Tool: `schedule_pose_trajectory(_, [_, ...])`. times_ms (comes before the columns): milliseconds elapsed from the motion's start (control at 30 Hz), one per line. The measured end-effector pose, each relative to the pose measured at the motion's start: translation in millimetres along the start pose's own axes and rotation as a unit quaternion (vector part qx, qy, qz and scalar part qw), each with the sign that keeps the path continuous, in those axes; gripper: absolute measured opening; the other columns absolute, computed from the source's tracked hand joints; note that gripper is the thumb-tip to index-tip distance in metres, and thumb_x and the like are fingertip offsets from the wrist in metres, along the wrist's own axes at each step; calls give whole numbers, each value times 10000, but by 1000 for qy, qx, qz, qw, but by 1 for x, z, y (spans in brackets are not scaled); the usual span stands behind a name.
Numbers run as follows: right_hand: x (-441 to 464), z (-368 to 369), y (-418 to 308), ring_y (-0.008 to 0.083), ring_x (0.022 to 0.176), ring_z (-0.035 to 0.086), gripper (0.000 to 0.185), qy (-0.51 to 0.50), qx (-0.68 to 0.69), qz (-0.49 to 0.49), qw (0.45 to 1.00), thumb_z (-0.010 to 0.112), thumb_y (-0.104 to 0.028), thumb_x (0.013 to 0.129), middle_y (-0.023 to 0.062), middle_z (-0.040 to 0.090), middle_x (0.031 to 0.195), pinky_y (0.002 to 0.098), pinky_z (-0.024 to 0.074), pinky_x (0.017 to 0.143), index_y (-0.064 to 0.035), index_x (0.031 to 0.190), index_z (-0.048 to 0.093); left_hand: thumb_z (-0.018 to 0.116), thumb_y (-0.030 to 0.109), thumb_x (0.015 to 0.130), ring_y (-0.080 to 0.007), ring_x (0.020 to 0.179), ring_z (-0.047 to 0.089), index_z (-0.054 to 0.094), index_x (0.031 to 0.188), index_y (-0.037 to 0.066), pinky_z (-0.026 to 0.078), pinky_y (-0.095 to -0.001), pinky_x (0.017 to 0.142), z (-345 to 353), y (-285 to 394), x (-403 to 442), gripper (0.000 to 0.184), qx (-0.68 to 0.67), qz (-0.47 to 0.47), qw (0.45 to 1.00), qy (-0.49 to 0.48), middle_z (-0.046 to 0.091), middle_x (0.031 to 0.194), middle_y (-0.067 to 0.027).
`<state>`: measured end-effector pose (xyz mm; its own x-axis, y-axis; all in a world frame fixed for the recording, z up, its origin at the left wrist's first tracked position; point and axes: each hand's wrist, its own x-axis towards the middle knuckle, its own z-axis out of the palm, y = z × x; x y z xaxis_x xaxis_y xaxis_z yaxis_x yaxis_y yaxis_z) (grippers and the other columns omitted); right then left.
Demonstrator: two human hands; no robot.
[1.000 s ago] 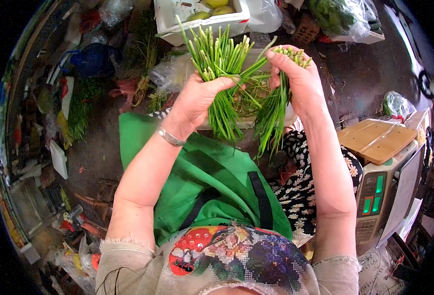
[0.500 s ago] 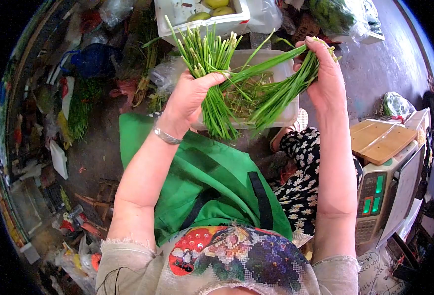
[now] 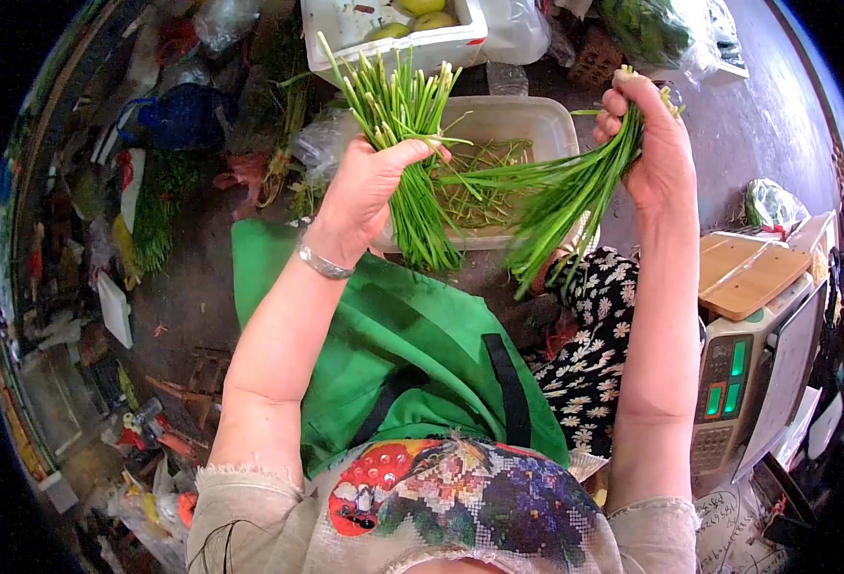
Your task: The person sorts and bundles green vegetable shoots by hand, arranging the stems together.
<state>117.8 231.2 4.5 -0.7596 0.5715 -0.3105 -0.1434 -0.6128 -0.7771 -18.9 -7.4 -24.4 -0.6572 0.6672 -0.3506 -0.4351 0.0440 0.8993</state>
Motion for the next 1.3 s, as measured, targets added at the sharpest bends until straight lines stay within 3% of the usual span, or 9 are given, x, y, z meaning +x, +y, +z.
schedule_pose_trajectory(33, [-1, 3, 2, 117, 552, 523, 116, 0, 0, 0, 1000, 677, -146, 825, 12, 565, 656, 256, 430, 528, -73, 827, 586, 629, 8, 822, -190, 844, 641, 610, 1045, 22, 501, -315, 795, 0, 0, 0, 224, 4, 3, 1000, -1, 664, 954, -72])
schedule_pose_trajectory(100, [-3, 9, 7, 83, 552, 501, 129, 29, -239, -94, 966, 704, -152, 807, -11, 557, 639, 236, 400, 523, -76, 814, 601, 629, 11, 823, -190, 841, 642, 610, 1039, 23, 501, -311, 786, 1, 0, 0, 217, 9, 6, 1000, -3, 663, 952, -70])
schedule_pose_trajectory(133, [-7, 14, 11, 61, 554, 486, 146, 41, -297, -89, 950, 726, -167, 789, -26, 563, 645, 222, 389, 524, -76, 818, 616, 629, 14, 824, -187, 842, 642, 608, 1049, 26, 503, -312, 772, 2, 1, -1, 226, 9, -13, 1000, -1, 662, 954, -67])
schedule_pose_trajectory(367, [-12, 32, 50, 66, 538, 493, 162, -53, -250, -13, 967, 713, -168, 801, -16, 571, 647, 217, 391, 506, -38, 845, 626, 634, 18, 824, -155, 836, 635, 597, 1103, 43, 506, -295, 691, 11, -5, -7, 283, -6, -39, 998, -56, 658, 965, -43])
schedule_pose_trajectory(533, [-18, 39, 53, 61, 538, 488, 120, -58, -237, -12, 970, 658, -142, 825, -21, 563, 636, 210, 376, 507, -29, 855, 631, 601, -7, 843, -148, 809, 633, 612, 1076, 23, 507, -293, 663, 18, -6, -9, 235, 27, -57, 997, -49, 662, 934, -54])
schedule_pose_trajectory(767, [-18, 37, 47, 83, 526, 494, 118, -36, -209, 4, 977, 698, -131, 833, -9, 555, 643, 221, 403, 500, -63, 872, 609, 605, 2, 845, -150, 820, 636, 612, 1066, 25, 509, -297, 655, 18, -4, -8, 223, 11, -47, 997, -60, 665, 939, -57])
schedule_pose_trajectory(1100, [-7, 24, 35, 65, 520, 481, 139, 38, -218, -90, 971, 703, -154, 830, -22, 560, 626, 215, 375, 492, -58, 809, 605, 611, 16, 844, -182, 823, 653, 586, 1108, 35, 518, -292, 655, 11, -3, -5, 266, 10, -31, 999, -27, 658, 979, -67])
schedule_pose_trajectory(1233, [-3, 20, 37, 52, 583, 501, 153, 49, -259, -152, 953, 689, -97, 822, -21, 587, 696, 202, 395, 521, -24, 950, 647, 612, 10, 840, -190, 828, 656, 585, 1106, 31, 524, -293, 656, 13, -1, -6, 269, 16, -29, 999, -8, 659, 990, -74])
schedule_pose_trajectory(1300, [-7, 24, 39, 47, 613, 512, 191, 22, -265, -133, 955, 689, -108, 822, -20, 608, 741, 210, 419, 549, -35, 994, 656, 610, 4, 838, -190, 830, 656, 585, 1107, 31, 525, -292, 656, 13, -2, -6, 271, 11, -28, 999, -11, 660, 991, -75])
